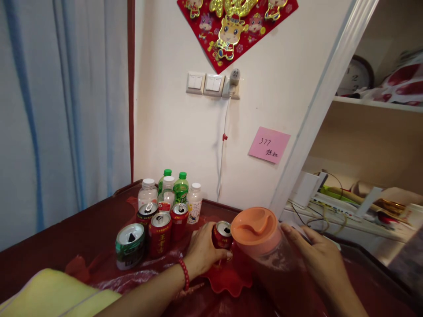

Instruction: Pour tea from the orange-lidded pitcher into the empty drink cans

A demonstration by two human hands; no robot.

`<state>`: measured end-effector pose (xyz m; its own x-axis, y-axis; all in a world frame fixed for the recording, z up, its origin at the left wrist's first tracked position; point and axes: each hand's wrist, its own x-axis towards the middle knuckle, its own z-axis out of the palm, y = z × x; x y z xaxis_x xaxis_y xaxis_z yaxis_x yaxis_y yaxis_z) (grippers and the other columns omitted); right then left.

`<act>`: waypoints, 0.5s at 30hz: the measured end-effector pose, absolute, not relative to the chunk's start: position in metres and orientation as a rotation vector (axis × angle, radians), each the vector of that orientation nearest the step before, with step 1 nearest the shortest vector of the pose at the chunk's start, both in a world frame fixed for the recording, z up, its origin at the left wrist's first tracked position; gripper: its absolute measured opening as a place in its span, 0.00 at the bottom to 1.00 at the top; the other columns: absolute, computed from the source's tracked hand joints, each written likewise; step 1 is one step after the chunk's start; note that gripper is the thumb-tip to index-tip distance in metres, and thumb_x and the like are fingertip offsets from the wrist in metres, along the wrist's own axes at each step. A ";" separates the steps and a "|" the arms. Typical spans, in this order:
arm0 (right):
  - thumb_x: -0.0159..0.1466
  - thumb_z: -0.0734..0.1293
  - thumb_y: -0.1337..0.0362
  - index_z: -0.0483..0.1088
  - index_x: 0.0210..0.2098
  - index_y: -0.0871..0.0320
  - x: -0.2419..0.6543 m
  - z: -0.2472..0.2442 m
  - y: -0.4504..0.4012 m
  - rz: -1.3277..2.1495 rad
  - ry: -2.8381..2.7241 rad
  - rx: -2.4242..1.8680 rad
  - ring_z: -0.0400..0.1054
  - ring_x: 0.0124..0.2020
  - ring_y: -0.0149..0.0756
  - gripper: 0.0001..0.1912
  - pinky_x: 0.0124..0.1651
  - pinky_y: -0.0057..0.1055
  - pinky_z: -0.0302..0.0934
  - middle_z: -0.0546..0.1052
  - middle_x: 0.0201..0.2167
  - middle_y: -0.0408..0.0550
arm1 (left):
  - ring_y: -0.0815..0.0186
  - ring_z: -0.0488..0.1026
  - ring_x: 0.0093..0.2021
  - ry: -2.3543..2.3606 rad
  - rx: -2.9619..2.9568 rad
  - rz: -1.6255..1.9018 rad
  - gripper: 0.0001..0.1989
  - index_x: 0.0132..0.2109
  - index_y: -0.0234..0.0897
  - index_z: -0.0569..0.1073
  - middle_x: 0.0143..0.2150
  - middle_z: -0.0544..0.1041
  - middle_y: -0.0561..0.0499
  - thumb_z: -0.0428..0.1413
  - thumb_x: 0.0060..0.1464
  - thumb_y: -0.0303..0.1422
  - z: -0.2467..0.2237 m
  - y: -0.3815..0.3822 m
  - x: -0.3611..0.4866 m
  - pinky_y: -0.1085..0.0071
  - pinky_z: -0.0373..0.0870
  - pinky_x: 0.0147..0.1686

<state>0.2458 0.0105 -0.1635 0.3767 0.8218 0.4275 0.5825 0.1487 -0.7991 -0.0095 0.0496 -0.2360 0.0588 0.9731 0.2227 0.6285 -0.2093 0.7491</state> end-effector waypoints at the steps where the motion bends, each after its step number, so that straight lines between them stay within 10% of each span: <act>1: 0.55 0.68 0.38 0.75 0.28 0.57 0.246 -0.164 0.011 0.265 -1.311 -1.530 0.62 0.25 0.35 0.26 0.23 0.29 0.49 0.74 0.22 0.41 | 0.53 0.73 0.51 1.595 1.887 0.996 0.35 0.52 0.42 0.73 0.51 0.78 0.49 0.72 0.34 0.39 -0.236 0.050 -0.009 0.63 0.66 0.50; 15: 0.55 0.68 0.38 0.69 0.22 0.55 0.246 -0.164 0.011 0.238 -1.334 -1.519 0.65 0.28 0.37 0.25 0.25 0.29 0.51 0.75 0.24 0.43 | 0.53 0.73 0.52 1.604 1.885 0.999 0.34 0.52 0.43 0.73 0.52 0.78 0.49 0.72 0.34 0.38 -0.235 0.049 -0.009 0.64 0.66 0.50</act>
<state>0.2464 0.0112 -0.1639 0.3585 0.8125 0.4596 0.6033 0.1740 -0.7783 -0.0087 0.0492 -0.2350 0.0523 0.9727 0.2261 0.6317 -0.2076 0.7469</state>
